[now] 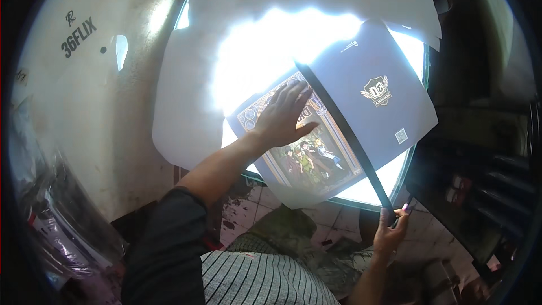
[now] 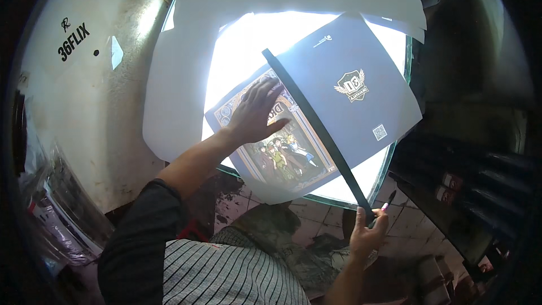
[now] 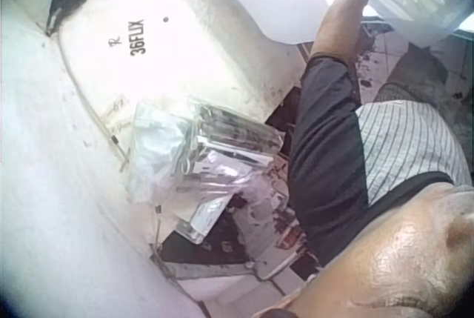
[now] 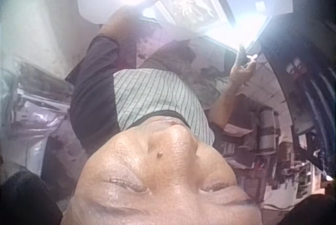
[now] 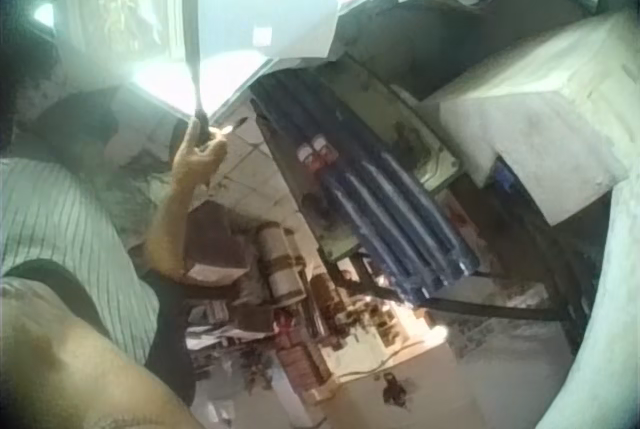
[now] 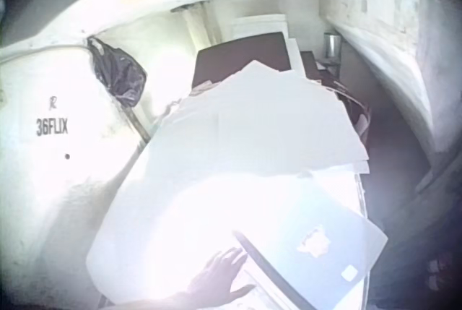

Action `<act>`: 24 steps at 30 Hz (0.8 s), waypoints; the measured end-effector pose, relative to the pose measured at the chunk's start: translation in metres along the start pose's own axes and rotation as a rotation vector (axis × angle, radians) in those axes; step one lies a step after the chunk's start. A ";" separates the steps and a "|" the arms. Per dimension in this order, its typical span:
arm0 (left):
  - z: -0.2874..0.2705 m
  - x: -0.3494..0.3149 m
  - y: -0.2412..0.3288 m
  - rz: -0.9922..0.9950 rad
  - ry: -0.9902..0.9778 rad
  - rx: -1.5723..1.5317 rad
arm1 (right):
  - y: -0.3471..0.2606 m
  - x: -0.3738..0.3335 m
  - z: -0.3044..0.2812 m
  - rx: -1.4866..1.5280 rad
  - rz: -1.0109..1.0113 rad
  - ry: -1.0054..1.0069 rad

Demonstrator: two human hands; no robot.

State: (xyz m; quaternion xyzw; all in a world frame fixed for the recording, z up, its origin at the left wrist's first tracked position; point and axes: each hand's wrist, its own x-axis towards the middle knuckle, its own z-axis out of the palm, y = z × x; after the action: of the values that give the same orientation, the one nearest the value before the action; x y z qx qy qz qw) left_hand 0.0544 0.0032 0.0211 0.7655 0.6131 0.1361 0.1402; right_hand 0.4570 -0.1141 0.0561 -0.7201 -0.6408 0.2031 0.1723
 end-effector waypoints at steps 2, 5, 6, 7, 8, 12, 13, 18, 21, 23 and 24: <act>0.003 0.006 0.002 -0.082 0.029 0.021 | -0.010 -0.006 0.005 0.001 0.027 -0.017; 0.002 0.012 0.005 -0.161 0.091 0.058 | -0.022 -0.011 0.004 -0.037 0.072 -0.053; 0.002 0.014 0.005 -0.154 0.132 0.074 | -0.019 -0.013 0.006 -0.037 0.074 -0.055; 0.001 0.016 0.006 -0.155 0.130 0.074 | -0.011 -0.015 0.009 -0.025 0.060 -0.036; -0.002 0.018 0.008 -0.157 0.116 0.086 | -0.006 -0.016 0.010 -0.013 0.047 -0.017; 0.001 0.016 0.008 -0.213 0.090 0.218 | -0.002 -0.012 0.013 -0.028 -0.007 0.003; 0.000 0.017 0.008 -0.212 0.088 0.220 | -0.002 -0.010 0.013 -0.025 -0.013 0.004; 0.001 0.026 -0.003 -0.216 0.081 0.176 | -0.005 -0.002 0.008 -0.066 -0.095 -0.004; -0.007 0.034 -0.018 -0.177 0.020 0.191 | -0.018 -0.003 0.003 -0.091 -0.111 -0.050; -0.010 0.037 -0.020 -0.182 0.017 0.183 | -0.025 -0.006 0.001 -0.187 -0.098 -0.140; -0.007 0.039 -0.021 -0.182 0.058 0.197 | -0.030 -0.006 -0.002 -0.269 -0.149 -0.141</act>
State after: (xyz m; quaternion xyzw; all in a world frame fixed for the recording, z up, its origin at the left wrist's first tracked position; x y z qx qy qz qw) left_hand 0.0406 0.0457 0.0208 0.7126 0.6941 0.0841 0.0581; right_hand 0.4316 -0.1160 0.0736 -0.6712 -0.7242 0.1522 0.0433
